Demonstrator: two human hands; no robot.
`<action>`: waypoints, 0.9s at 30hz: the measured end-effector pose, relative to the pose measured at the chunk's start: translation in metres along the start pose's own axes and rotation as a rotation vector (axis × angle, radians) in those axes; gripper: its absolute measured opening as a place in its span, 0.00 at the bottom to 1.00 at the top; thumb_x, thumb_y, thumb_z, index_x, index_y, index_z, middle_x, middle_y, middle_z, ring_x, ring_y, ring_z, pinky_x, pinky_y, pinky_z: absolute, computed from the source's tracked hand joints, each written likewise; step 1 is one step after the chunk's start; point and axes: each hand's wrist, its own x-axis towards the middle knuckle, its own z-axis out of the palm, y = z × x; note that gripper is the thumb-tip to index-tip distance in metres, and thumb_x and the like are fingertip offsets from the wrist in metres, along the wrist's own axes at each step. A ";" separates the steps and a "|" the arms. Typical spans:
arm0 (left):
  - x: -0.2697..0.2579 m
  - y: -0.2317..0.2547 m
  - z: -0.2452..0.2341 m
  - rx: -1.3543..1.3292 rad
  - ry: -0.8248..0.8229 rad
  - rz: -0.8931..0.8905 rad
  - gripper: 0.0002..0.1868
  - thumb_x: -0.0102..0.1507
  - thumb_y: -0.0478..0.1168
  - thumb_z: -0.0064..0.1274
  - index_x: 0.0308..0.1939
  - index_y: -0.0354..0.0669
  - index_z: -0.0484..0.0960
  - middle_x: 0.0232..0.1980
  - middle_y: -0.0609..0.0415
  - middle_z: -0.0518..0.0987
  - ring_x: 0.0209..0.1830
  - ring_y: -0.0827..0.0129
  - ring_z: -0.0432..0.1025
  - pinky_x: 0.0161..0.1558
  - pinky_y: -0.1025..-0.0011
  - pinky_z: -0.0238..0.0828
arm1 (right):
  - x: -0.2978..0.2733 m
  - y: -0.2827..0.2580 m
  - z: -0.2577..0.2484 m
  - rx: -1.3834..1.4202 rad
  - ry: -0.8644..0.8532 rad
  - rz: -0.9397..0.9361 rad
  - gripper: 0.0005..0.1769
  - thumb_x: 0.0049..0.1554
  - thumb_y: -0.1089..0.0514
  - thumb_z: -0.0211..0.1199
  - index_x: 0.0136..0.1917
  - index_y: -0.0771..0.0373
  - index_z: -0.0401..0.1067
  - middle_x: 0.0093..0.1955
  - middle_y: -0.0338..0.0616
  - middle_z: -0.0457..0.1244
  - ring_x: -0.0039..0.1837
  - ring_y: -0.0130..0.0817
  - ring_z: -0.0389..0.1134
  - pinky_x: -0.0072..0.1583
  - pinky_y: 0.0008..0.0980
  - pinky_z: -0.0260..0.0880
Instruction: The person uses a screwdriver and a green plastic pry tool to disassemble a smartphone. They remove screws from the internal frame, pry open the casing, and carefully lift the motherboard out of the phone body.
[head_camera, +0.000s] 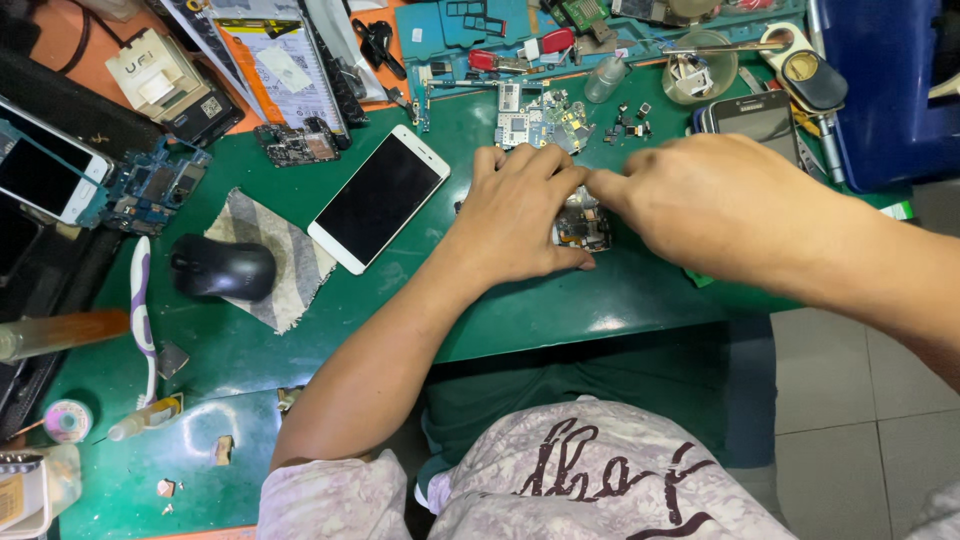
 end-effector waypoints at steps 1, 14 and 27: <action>0.000 0.000 0.001 0.002 0.004 0.002 0.40 0.36 0.66 0.60 0.45 0.51 0.70 0.40 0.59 0.67 0.41 0.61 0.62 0.38 0.59 0.51 | 0.001 0.002 0.002 -0.003 0.002 0.002 0.15 0.46 0.62 0.47 0.49 0.55 0.57 0.29 0.40 0.60 0.34 0.45 0.66 0.31 0.44 0.66; -0.003 0.000 0.002 0.002 0.018 0.010 0.40 0.37 0.67 0.59 0.45 0.49 0.70 0.40 0.58 0.67 0.41 0.60 0.62 0.37 0.59 0.51 | 0.000 0.004 0.001 -0.040 0.035 0.114 0.15 0.49 0.41 0.48 0.44 0.52 0.58 0.36 0.36 0.63 0.35 0.45 0.67 0.32 0.42 0.67; -0.004 -0.001 0.000 0.004 0.043 0.031 0.39 0.41 0.69 0.53 0.44 0.47 0.71 0.39 0.57 0.67 0.39 0.61 0.62 0.37 0.60 0.50 | -0.003 -0.001 0.000 -0.082 0.062 0.162 0.21 0.51 0.35 0.42 0.45 0.52 0.59 0.36 0.37 0.62 0.33 0.46 0.67 0.30 0.41 0.67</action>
